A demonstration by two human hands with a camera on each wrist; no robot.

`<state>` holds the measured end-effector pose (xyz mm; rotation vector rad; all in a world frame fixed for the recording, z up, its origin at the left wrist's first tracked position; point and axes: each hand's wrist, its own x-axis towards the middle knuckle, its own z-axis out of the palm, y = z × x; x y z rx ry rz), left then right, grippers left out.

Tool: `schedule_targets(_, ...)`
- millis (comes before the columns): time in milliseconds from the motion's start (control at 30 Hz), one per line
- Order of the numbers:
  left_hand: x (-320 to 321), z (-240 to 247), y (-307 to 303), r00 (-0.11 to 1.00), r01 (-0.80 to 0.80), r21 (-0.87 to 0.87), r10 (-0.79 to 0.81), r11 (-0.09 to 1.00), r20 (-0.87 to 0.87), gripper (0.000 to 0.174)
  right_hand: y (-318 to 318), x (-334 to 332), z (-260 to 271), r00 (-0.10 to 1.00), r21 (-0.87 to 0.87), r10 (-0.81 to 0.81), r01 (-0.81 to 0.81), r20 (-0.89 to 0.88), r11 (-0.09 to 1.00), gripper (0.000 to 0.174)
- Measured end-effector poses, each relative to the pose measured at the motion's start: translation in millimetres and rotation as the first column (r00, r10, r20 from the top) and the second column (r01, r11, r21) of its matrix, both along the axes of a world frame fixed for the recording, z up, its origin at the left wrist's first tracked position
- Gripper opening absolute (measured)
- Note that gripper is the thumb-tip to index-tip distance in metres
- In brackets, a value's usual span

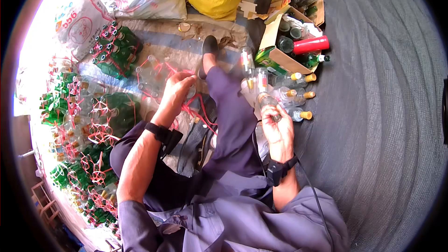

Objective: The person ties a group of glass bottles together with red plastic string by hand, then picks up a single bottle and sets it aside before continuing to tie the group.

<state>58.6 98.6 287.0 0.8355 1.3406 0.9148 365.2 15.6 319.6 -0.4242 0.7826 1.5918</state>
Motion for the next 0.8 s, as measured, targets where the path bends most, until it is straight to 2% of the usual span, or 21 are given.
schedule_targets(67, 0, -1, 3, 1.0, 0.002, -0.009, -0.002, 1.0, -0.003, 0.035, 6, 6, -13, 0.996, -0.01, -0.063, 0.062, -0.066, 0.998, 0.019)
schedule_targets(167, 0, -1, 1, 1.0, 0.003, -0.02, -0.003, 1.0, -0.009, 0.035, -4, 22, -31, 1.0, 0.056, -0.028, 0.027, 0.009, 0.998, 0.019)
schedule_targets(233, -1, -9, 0, 1.0, 0.003, -0.02, -0.004, 1.0, -0.006, 0.035, -16, 29, -31, 0.999, 0.029, -0.04, 0.041, -0.019, 0.999, 0.016)
schedule_targets(300, -8, -20, -1, 0.984, 0.14, 0.178, -0.117, 0.974, -0.136, 0.034, -28, 33, -26, 0.985, -0.112, -0.047, 0.066, 0.165, 0.991, 0.009)
schedule_targets(333, -7, -23, -1, 0.984, 0.145, 0.203, -0.12, 0.968, -0.133, 0.033, -34, 37, -37, 0.938, -0.137, -0.015, 0.067, 0.345, 0.988, 0.009)
schedule_targets(367, -7, -26, -1, 0.984, 0.144, 0.195, -0.119, 0.97, -0.134, 0.033, -40, 40, -40, 0.939, -0.145, -0.011, 0.065, 0.343, 0.987, 0.009)
schedule_targets(433, -6, -27, -1, 0.987, 0.129, 0.216, -0.104, 0.968, -0.123, 0.033, -49, 40, -37, 0.882, -0.241, -0.002, 0.131, 0.471, 0.962, 0.009)
schedule_targets(500, -6, -27, -1, 0.987, 0.126, 0.228, -0.1, 0.965, -0.123, 0.032, -62, 49, -44, 0.884, -0.233, -0.004, 0.128, 0.467, 0.964, 0.009)
schedule_targets(633, -6, -28, -2, 0.982, 0.15, 0.201, -0.122, 0.968, -0.144, 0.031, -79, 62, -43, 0.919, -0.339, 0.002, 0.143, 0.394, 0.93, 0.009)
schedule_targets(733, -6, -28, -2, 0.984, 0.144, 0.179, -0.121, 0.973, -0.133, 0.032, -90, 78, -61, 0.965, -0.436, 0.001, 0.118, 0.264, 0.892, 0.013)
schedule_targets(800, -4, -25, -2, 0.981, 0.162, 0.207, -0.135, 0.965, -0.138, 0.033, -96, 83, -66, 0.961, -0.416, 0.026, 0.095, 0.276, 0.905, 0.013)
